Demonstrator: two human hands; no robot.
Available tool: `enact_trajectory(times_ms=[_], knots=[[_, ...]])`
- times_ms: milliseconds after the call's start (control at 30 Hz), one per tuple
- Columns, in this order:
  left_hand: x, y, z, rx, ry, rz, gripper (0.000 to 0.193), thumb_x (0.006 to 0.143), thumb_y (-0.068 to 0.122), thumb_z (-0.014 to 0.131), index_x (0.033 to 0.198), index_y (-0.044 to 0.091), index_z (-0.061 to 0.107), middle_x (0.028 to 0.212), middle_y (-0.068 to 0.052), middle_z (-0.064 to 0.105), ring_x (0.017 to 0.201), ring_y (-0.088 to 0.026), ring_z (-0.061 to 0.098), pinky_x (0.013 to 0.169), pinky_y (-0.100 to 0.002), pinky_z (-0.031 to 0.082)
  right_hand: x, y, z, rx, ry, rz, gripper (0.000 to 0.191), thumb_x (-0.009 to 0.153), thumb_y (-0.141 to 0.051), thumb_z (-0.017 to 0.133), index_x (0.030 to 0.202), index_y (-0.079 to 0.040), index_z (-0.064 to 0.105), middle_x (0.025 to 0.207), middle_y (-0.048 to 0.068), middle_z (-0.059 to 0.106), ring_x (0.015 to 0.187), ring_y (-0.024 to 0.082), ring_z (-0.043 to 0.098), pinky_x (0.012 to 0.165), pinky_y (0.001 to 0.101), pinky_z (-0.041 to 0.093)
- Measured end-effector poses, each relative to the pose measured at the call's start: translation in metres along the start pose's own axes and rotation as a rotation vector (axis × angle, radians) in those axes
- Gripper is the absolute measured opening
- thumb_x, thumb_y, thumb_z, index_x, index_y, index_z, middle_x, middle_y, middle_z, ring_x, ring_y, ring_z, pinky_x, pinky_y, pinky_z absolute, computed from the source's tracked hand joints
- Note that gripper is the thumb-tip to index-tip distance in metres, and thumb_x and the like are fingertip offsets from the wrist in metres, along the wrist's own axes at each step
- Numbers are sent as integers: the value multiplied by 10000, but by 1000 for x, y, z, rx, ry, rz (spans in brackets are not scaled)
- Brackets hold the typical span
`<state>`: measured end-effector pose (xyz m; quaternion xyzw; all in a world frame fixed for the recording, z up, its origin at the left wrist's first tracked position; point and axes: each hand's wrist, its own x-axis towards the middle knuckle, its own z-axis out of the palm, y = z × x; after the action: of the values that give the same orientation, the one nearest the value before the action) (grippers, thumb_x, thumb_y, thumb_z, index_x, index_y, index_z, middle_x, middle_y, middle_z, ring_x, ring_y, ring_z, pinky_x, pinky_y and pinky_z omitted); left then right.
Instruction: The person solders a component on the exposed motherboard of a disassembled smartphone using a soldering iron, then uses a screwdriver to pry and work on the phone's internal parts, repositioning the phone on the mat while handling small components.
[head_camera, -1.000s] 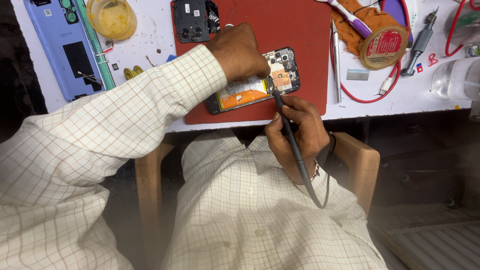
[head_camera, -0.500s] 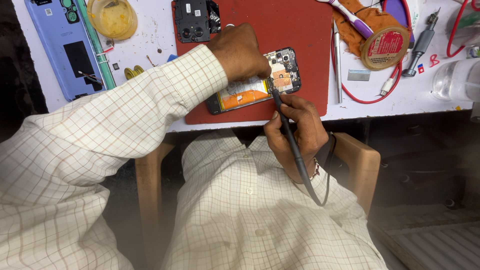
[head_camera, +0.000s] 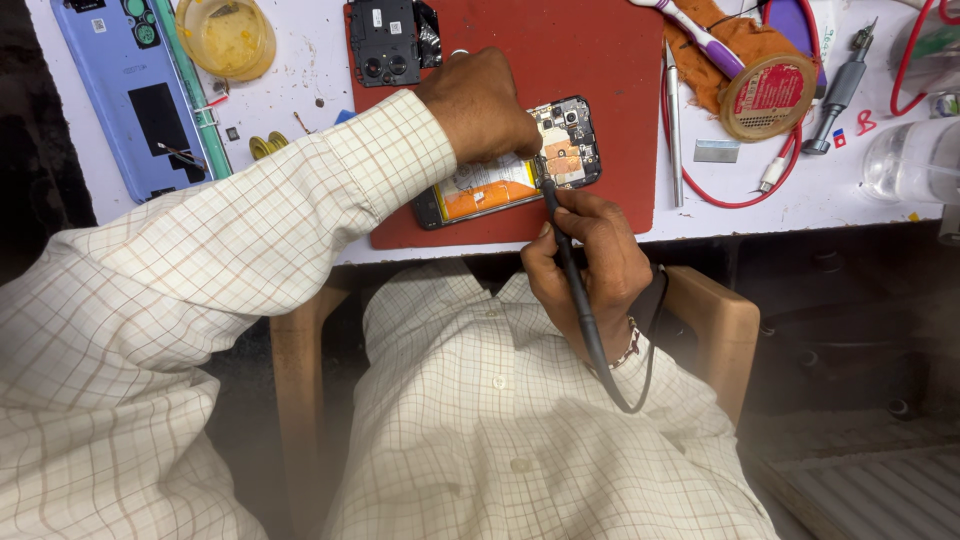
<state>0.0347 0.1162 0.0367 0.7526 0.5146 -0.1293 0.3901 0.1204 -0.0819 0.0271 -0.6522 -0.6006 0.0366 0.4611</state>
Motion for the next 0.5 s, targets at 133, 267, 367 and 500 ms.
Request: enact_trajectory(times_ms=[133,267,367,500], knots=[[0,-1,0,-40,-51,-13,380,674,277,876,872,-17,741,721,-157,742,596,-218,747,584,-357,622,0,1,0,-2,-1,-10,186,803,63,731,964,56,639,1063,199,728,893,279,769,722,321,635],[0,0,0,-28,-40,-12,393,671,281,886,879,-13,731,722,-158,732,584,-219,738,576,-355,620,1,1,0,-2,-5,-12,179,808,61,730,961,58,636,1060,205,727,898,283,772,727,320,642],[1,0,0,-21,-35,-6,399,667,285,892,879,-12,732,725,-158,730,588,-222,734,577,-357,614,1,1,1,1,-4,-15,176,814,59,734,959,59,635,1057,208,727,899,284,773,729,319,645],[0,-1,-1,-40,-56,-1,383,679,283,877,875,-18,746,724,-157,743,601,-225,748,584,-357,619,1,2,1,4,-3,-16,171,816,59,733,952,59,629,1056,210,727,895,283,774,722,317,646]])
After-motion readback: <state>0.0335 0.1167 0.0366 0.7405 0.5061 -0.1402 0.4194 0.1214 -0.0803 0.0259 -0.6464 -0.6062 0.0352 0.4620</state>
